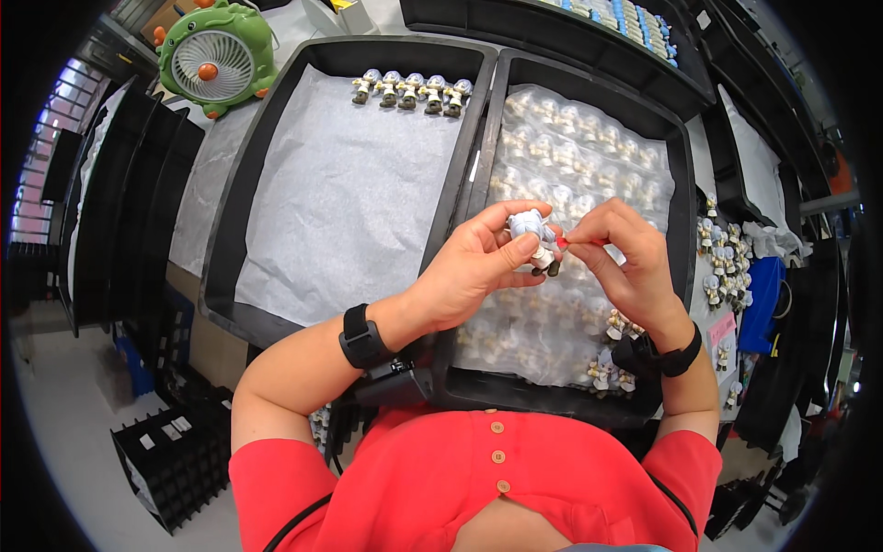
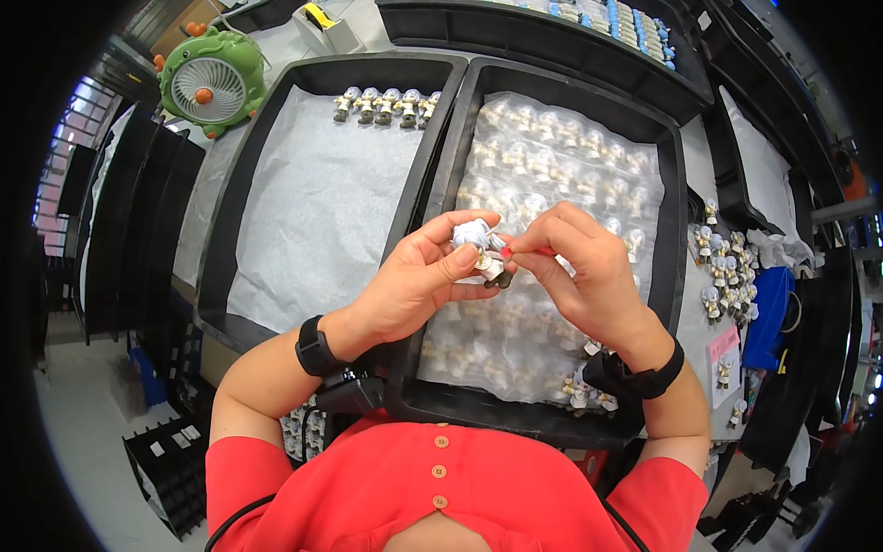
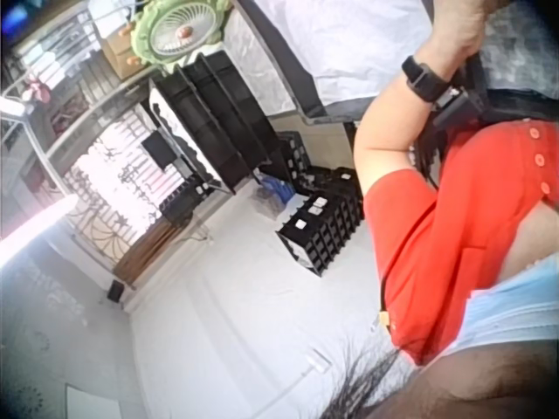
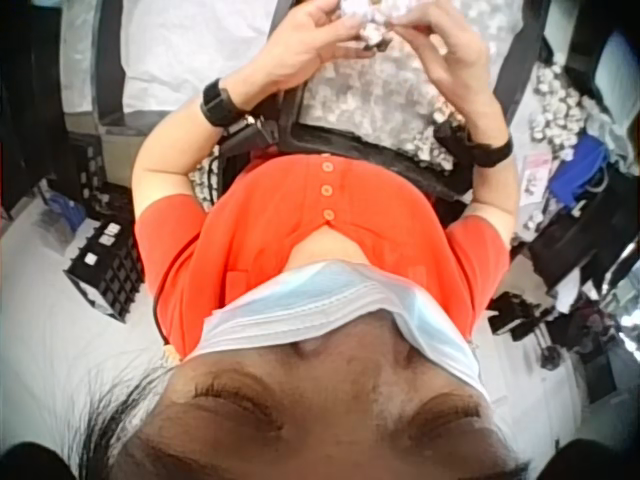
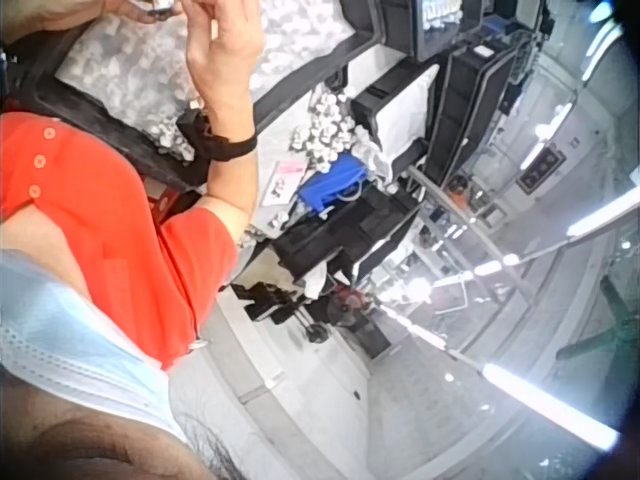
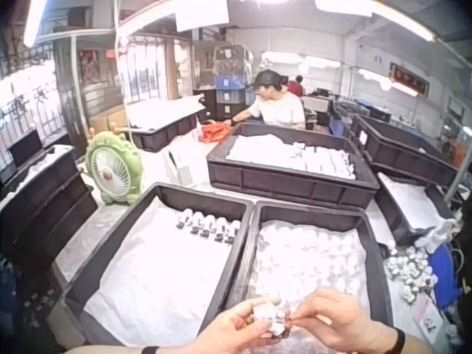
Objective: The person assembles small decorative figurines by hand at a workstation. They pick up each figurine, rotate it to inspect it, and place it into a black tray lined with white paper. The person repeats this process for multiple figurines, arranging them in rows within the tray.
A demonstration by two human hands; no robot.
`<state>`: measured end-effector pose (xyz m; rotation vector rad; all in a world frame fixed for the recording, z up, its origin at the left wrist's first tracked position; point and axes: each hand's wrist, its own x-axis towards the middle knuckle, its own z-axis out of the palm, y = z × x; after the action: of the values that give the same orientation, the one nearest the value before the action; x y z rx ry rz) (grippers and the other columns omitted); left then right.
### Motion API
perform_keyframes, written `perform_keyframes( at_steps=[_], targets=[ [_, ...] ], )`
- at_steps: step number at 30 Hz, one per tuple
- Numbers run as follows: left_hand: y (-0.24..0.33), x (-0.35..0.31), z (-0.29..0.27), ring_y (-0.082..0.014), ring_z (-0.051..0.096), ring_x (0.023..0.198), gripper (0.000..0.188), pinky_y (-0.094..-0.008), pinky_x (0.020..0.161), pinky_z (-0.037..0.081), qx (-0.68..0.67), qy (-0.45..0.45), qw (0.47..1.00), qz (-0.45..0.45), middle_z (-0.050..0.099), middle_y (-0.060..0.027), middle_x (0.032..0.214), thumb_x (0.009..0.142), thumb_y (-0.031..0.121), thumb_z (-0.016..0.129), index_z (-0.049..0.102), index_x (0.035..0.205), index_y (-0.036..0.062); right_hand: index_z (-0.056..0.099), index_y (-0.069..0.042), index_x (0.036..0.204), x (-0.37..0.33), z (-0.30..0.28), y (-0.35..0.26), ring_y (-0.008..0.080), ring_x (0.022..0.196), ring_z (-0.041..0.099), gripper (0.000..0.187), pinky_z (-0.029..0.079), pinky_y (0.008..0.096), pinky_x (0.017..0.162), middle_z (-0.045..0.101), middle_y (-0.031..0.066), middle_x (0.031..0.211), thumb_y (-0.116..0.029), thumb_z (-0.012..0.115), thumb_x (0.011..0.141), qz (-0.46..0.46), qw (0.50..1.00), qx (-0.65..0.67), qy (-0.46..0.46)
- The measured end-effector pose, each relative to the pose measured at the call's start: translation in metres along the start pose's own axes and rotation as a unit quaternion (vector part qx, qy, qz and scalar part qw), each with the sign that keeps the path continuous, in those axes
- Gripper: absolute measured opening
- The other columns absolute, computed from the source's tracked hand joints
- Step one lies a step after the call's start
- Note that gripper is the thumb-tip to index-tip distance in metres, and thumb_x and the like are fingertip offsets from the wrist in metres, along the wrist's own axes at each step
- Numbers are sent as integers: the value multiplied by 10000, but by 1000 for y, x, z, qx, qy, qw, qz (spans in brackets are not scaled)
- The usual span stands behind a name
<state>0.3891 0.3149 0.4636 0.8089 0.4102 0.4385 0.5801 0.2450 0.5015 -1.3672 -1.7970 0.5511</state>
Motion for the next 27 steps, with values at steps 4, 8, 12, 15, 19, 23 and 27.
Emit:
perform_keyframes(
  at_steps=[4, 8, 12, 15, 19, 23, 27],
  targets=[
    [-1, 0, 0, -120, 563, 997, 425, -348, 891, 499, -10, -4, 1000, -5, 553, -31, 1130, 938, 217, 529, 392, 1316, 81, 608, -28, 814, -2, 6, 2, 216, 703, 557, 123, 448, 296, 603, 549, 65, 764, 40, 666, 730, -23, 999, -15, -34],
    [-2, -1, -2, -103, 557, 971, 412, -343, 887, 501, -5, -11, 1000, -7, 550, -13, 1092, 941, 211, 525, 399, 1313, 85, 605, -34, 816, -3, 9, 4, 218, 706, 558, 131, 449, 298, 603, 552, 67, 768, 42, 665, 728, -28, 999, -14, -25],
    [-3, 0, -3, -100, 560, 968, 411, -338, 870, 509, -7, -17, 1000, -13, 553, -9, 1071, 942, 211, 523, 400, 1315, 89, 606, -39, 816, -1, 8, 3, 218, 709, 558, 141, 449, 298, 602, 554, 67, 775, 50, 662, 723, -35, 999, -25, -31],
    [-2, 0, -3, -102, 564, 965, 412, -332, 856, 514, -2, -18, 1000, -19, 555, -12, 1067, 942, 211, 523, 400, 1316, 91, 607, -41, 816, -2, 8, 5, 215, 712, 560, 146, 450, 295, 602, 554, 66, 777, 54, 663, 720, -23, 999, -12, -34],
    [-2, -1, -3, -104, 565, 963, 408, -327, 846, 518, 12, -18, 1000, -21, 551, -11, 1070, 943, 210, 521, 403, 1315, 92, 608, -42, 813, -3, 12, 0, 210, 718, 563, 144, 453, 292, 607, 553, 63, 774, 48, 669, 719, -31, 998, -8, -61],
    [-4, 0, -3, -103, 564, 963, 400, -328, 843, 519, 4, -19, 1000, -15, 548, -10, 1071, 945, 208, 518, 407, 1311, 92, 610, -44, 814, -2, 11, 4, 208, 721, 563, 145, 455, 291, 613, 553, 60, 775, 42, 674, 718, -39, 998, -7, -43],
    [-4, 1, -5, -112, 570, 981, 395, -332, 839, 520, 16, -22, 1000, -13, 555, -16, 1074, 947, 216, 513, 407, 1308, 96, 616, -39, 820, -2, 10, 2, 208, 718, 569, 148, 463, 290, 613, 558, 60, 776, 47, 676, 715, -46, 997, -18, -53]
  ],
)
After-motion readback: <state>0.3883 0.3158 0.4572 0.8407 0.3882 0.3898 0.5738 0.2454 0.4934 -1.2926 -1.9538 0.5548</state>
